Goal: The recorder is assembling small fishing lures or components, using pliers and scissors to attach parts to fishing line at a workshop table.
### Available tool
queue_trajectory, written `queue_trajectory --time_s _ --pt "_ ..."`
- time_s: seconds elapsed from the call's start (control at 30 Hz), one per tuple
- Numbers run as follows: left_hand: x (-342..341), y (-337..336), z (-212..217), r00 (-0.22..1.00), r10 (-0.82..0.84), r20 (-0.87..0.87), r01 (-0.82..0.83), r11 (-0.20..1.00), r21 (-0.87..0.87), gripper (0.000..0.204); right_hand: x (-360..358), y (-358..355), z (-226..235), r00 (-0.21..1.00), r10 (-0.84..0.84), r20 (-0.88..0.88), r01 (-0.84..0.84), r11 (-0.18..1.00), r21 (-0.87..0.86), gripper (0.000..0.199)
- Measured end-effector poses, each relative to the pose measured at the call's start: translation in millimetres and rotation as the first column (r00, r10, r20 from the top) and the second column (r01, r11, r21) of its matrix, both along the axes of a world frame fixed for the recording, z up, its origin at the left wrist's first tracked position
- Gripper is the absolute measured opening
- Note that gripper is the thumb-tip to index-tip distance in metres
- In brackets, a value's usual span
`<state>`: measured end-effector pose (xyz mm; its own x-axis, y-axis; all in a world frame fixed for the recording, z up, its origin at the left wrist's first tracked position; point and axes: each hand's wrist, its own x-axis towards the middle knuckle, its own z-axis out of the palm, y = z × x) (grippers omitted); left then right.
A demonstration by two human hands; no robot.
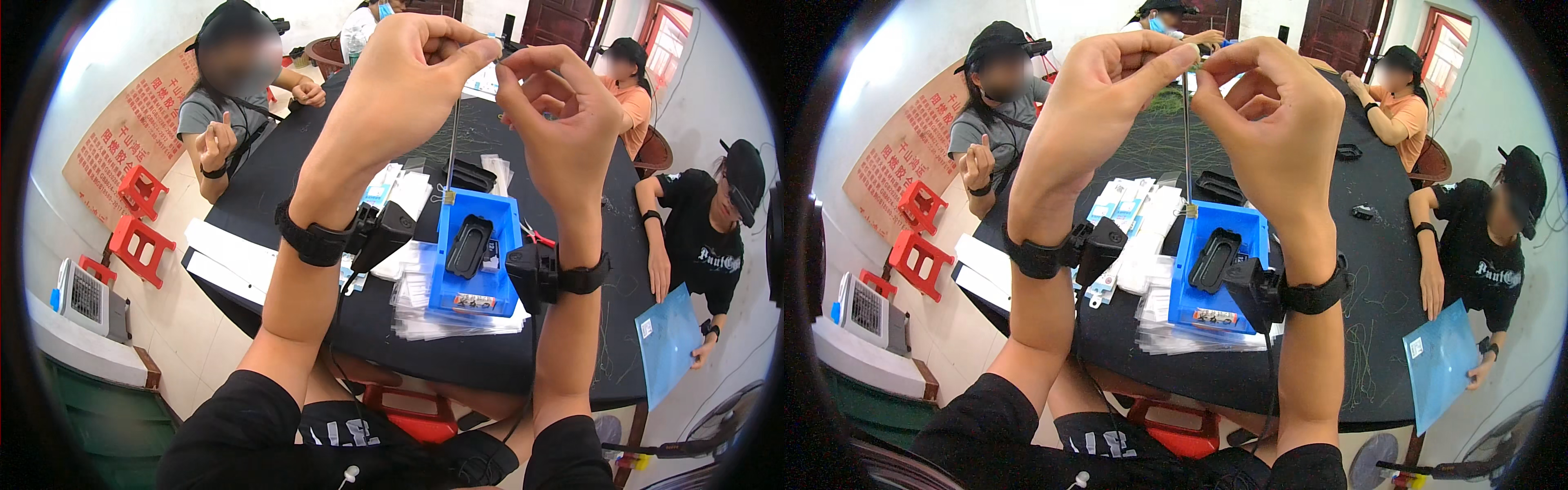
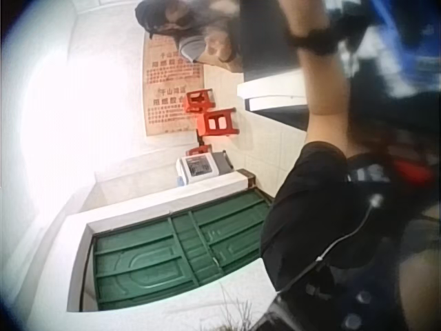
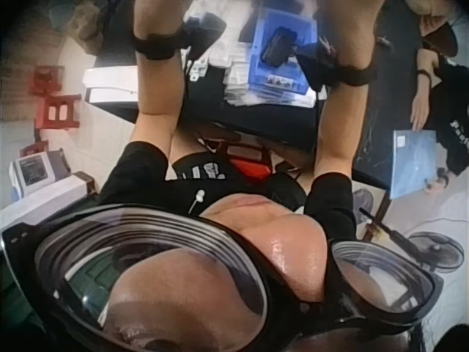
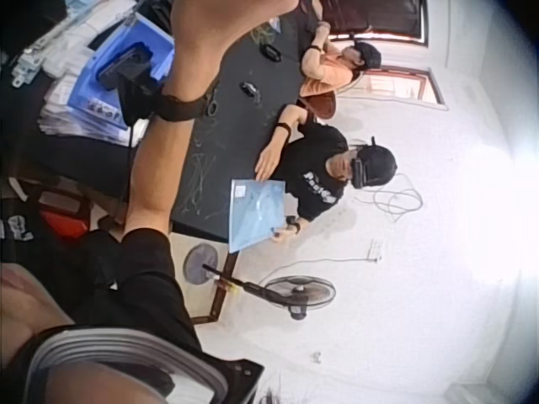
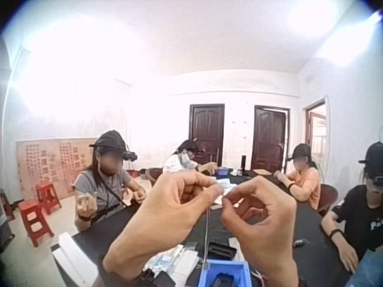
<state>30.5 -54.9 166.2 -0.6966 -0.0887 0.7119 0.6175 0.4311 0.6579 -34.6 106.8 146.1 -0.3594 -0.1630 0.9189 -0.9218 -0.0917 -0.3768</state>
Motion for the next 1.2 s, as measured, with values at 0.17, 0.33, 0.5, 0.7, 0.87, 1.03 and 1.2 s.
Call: queue_trajectory --time_s 0.17,0.33,0.5,0.7,0.87,1.03,1.2 --pt "-14 -13 -5 0.993 -0.056 0.107 0.036 0.984 0.174 0.028 -12 -6 -8 0.992 0.046 0.113 -0.045 0.999 -0.01 0.016" --pt "-40 -37 -16 0.906 -0.377 0.193 0.237 0.829 0.507 0.019 -28 -23 -24 0.98 0.071 0.184 -0.086 0.994 0.071 0.03" --pt "-52 -48 -26 0.807 -0.553 0.208 0.316 0.702 0.638 0.015 -32 -26 -31 0.949 0.171 0.265 -0.204 0.973 0.105 0.033" --pt "-56 -45 -27 0.734 -0.637 0.235 0.321 0.63 0.707 0.017 -30 -27 -31 0.947 0.178 0.268 -0.212 0.972 0.103 0.032" --pt "-55 -44 -26 0.733 -0.627 0.264 0.287 0.636 0.716 0.019 -30 -27 -30 0.955 0.167 0.244 -0.196 0.976 0.1 0.032" --pt "-53 -43 -24 0.718 -0.629 0.298 0.271 0.647 0.712 0.018 -28 -27 -28 0.951 0.164 0.264 -0.183 0.982 0.051 0.027" --pt "-48 -41 -23 0.733 -0.594 0.33 0.279 0.707 0.65 0.015 -25 -28 -26 0.952 0.185 0.243 -0.19 0.982 -0.003 0.02"
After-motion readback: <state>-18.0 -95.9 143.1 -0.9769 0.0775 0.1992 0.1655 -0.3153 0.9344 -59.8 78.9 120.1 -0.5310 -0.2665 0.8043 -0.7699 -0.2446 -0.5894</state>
